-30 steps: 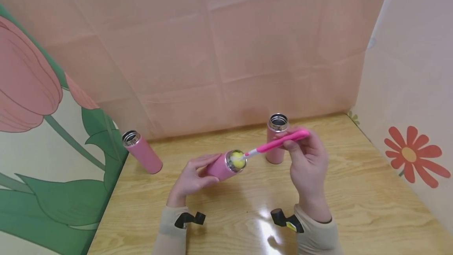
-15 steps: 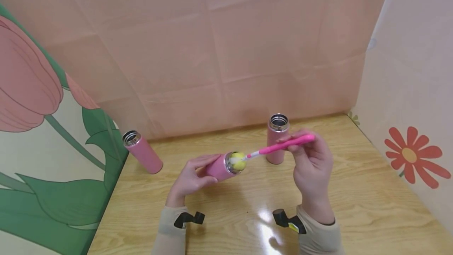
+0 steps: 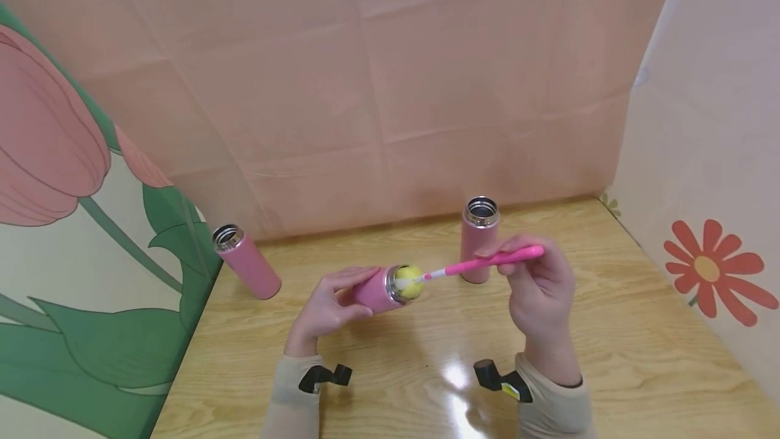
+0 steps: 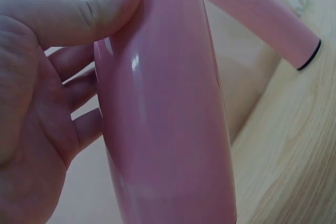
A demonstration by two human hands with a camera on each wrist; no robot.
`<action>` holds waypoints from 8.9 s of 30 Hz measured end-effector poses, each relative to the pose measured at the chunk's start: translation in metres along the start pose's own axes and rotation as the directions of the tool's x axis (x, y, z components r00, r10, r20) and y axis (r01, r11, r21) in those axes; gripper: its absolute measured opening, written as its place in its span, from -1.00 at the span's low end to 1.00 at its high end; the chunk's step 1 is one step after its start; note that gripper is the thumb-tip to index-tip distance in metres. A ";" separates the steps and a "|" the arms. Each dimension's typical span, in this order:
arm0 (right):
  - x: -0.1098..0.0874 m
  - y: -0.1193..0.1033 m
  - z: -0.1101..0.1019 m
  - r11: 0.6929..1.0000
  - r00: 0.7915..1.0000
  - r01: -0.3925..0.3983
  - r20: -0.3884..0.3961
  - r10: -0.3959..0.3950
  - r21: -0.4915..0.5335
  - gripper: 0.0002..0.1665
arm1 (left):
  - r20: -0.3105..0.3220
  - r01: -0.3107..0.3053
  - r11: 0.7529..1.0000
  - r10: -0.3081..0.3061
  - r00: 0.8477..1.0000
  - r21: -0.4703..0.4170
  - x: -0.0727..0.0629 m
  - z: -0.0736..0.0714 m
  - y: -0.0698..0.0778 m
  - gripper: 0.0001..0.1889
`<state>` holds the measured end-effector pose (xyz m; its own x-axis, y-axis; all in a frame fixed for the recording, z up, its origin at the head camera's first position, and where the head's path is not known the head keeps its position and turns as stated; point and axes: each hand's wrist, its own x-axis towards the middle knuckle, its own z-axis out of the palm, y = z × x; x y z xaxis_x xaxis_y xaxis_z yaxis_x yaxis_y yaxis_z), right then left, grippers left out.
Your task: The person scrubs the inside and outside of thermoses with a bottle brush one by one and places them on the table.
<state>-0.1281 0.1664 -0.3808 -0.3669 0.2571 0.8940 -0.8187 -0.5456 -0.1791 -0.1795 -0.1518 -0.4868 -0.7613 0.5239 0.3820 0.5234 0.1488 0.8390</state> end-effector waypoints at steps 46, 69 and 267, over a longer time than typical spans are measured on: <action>-0.031 0.029 0.004 0.648 0.861 -0.404 -0.029 0.507 -0.646 -0.71 | -0.081 -0.072 0.996 0.076 0.994 0.043 0.004 0.011 -0.001 -0.29; -0.010 -0.003 -0.005 0.837 0.930 -0.367 -0.190 0.315 -0.407 -0.85 | -0.099 -0.005 1.000 0.008 0.995 0.028 -0.003 0.001 -0.005 -0.28; -0.004 0.004 -0.006 0.770 0.844 -0.367 -0.535 0.040 -0.522 -0.75 | -0.424 0.075 0.949 0.065 0.903 0.306 0.001 -0.011 -0.008 -0.24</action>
<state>-0.1322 0.1677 -0.3873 -0.5786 0.6219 0.5278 -0.7260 -0.0977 -0.6807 -0.1888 -0.1621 -0.4891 -0.8159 0.1272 0.5640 0.5565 0.4376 0.7063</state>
